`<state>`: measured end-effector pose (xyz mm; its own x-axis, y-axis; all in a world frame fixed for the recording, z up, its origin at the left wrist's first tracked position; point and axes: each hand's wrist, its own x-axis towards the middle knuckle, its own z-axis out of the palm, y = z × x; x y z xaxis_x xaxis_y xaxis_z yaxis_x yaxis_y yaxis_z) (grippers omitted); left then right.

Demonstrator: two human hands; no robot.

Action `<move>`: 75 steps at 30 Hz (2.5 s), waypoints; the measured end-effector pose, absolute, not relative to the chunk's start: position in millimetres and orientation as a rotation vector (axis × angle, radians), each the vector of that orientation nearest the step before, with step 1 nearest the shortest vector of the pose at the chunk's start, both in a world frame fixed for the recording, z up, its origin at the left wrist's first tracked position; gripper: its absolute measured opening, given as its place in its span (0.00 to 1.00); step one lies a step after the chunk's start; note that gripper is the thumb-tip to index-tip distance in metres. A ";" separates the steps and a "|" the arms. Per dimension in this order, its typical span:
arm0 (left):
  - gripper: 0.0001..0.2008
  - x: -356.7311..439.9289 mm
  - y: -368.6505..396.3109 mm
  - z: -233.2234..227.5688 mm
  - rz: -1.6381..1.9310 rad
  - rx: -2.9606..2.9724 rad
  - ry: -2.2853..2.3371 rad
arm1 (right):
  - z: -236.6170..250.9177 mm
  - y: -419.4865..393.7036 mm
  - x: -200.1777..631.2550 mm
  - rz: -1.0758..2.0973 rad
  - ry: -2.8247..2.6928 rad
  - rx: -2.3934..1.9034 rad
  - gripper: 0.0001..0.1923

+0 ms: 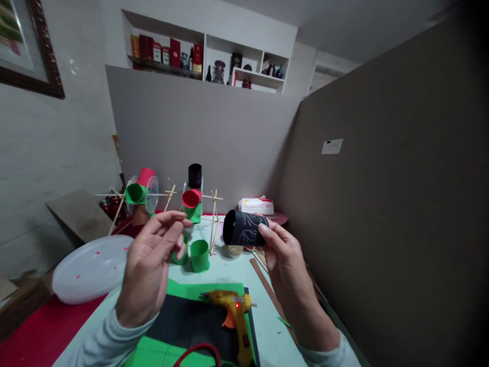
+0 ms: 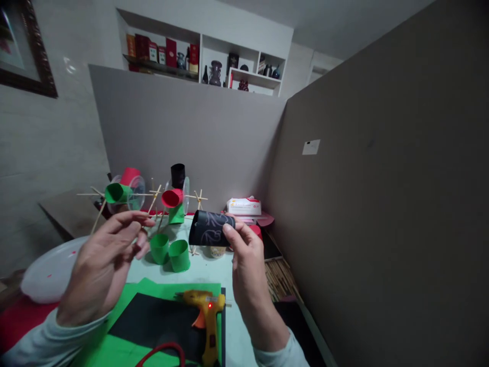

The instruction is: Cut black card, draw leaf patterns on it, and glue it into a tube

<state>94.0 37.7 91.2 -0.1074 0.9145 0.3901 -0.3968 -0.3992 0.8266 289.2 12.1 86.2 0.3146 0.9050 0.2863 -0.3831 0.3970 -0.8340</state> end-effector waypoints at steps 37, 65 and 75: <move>0.15 108.2 43.2 62.5 1.342 1.563 0.836 | 68.7 21.6 286.7 0.805 -1.009 -0.843 0.11; 0.14 91.8 47.6 76.5 1.326 1.948 0.939 | 74.5 20.8 299.3 0.414 -1.195 -1.023 0.10; 0.11 61.3 75.1 89.0 1.406 1.560 0.891 | 75.2 31.8 321.9 0.340 -1.275 -1.065 0.11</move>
<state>61.3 75.1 89.0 0.1208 0.9083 0.4004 -0.0260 -0.4003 0.9160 321.9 31.8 75.2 0.3187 0.7301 0.6044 0.3320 0.5113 -0.7927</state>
